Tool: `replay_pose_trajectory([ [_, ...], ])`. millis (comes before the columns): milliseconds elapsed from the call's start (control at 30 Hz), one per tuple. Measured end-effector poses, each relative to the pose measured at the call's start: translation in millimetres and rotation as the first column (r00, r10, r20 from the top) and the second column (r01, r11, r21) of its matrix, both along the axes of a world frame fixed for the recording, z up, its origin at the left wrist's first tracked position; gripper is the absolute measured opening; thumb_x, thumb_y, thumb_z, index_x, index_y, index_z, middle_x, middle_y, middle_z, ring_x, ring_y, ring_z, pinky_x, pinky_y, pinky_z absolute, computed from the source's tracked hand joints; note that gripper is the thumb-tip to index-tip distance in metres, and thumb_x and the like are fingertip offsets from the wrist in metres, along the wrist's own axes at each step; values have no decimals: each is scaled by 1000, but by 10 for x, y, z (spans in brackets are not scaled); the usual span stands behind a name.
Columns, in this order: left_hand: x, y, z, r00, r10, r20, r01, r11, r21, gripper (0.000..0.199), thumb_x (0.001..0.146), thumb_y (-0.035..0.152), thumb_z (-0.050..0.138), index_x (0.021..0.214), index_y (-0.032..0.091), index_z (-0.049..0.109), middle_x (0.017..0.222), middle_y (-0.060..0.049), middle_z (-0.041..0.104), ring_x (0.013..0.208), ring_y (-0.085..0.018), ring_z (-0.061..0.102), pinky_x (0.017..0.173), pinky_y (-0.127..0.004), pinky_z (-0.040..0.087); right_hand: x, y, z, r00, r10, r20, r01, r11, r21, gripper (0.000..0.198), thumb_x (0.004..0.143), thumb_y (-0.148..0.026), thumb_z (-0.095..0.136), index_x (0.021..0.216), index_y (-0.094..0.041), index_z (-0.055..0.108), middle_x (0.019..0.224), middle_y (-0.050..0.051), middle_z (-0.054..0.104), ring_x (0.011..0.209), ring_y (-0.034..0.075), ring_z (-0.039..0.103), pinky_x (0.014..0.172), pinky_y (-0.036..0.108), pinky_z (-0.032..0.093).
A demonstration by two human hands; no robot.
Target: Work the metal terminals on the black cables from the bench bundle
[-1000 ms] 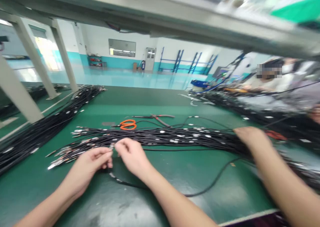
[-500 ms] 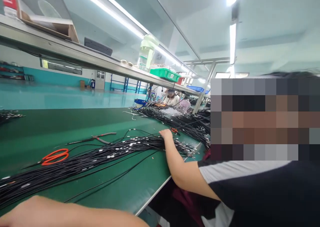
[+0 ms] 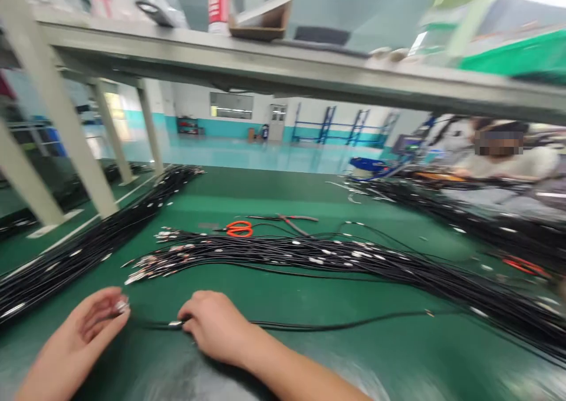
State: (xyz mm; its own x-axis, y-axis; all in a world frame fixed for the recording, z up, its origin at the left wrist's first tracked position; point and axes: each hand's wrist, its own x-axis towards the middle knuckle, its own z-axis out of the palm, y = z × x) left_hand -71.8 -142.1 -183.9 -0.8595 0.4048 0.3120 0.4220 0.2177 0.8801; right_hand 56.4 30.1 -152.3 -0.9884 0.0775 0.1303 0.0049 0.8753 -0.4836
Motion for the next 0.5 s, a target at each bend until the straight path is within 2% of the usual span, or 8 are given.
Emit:
replay_pose_trajectory([
  [67, 11, -115, 61, 941, 43, -337, -86, 990, -115, 48, 75, 36, 59, 118, 20, 46, 115, -12, 53, 108, -32, 48, 90, -49, 39, -19, 19, -7, 1000, -8, -1, 8, 996, -93, 16, 78, -10, 52, 87, -17, 63, 80, 1, 60, 75, 13, 55, 69, 20, 42],
  [133, 88, -89, 80, 794, -126, -595, -17, 973, -228, 39, 79, 25, 54, 118, 23, 47, 116, -11, 52, 112, -29, 44, 94, -47, 35, -33, 23, -12, 1000, 11, 6, -10, 992, -127, 16, 78, -8, 50, 83, -18, 62, 80, 1, 60, 76, 13, 55, 68, 21, 41],
  [167, 137, -51, 70, 722, -254, -644, 65, 951, -302, 32, 80, 20, 52, 112, 24, 52, 110, -9, 56, 108, -27, 47, 91, -44, 38, -35, 19, -14, 1000, 19, 9, -18, 992, -129, 16, 78, -8, 50, 82, -18, 61, 80, 1, 59, 76, 13, 54, 68, 22, 41],
  [200, 186, -10, 49, 666, -373, -646, 147, 915, -377, 24, 81, 16, 49, 103, 24, 57, 101, -8, 58, 99, -25, 51, 84, -40, 42, -33, 12, -15, 1000, 27, 12, -25, 992, -126, 16, 79, -8, 49, 81, -18, 61, 80, 1, 59, 77, 13, 54, 69, 22, 41],
  [267, 263, 56, -14, 637, -493, -592, 237, 857, -458, 19, 83, 10, 44, 85, 21, 60, 84, -5, 58, 78, -20, 54, 68, -33, 44, -26, -4, -11, 999, 33, 23, -30, 993, -116, 17, 80, -7, 47, 80, -19, 60, 79, 1, 59, 78, 14, 54, 69, 23, 40],
  [333, 298, 83, -75, 682, -508, -526, 272, 844, -461, 22, 83, 7, 41, 80, 19, 58, 79, -5, 57, 69, -17, 51, 61, -30, 43, -20, -8, 6, 999, 36, 37, -32, 993, -113, 17, 80, -9, 48, 78, -20, 60, 78, 1, 58, 79, 14, 54, 69, 23, 40],
  [433, 287, 69, -116, 733, -530, -427, 336, 827, -450, 23, 84, 6, 40, 92, 19, 57, 81, -5, 57, 74, -18, 51, 64, -30, 44, -34, 61, 55, 999, 30, 32, -26, 991, -129, 10, 81, -15, 52, 80, -20, 61, 83, 2, 57, 82, 14, 54, 72, 24, 42],
  [500, 268, 54, -112, 743, -538, -398, 357, 822, -444, 24, 84, 6, 38, 89, 18, 58, 79, -5, 56, 74, -17, 51, 63, -29, 44, -64, 187, 95, 1000, -27, -2, 27, 993, -114, 9, 81, -17, 52, 82, -20, 61, 86, 3, 57, 83, 15, 54, 75, 25, 42],
])
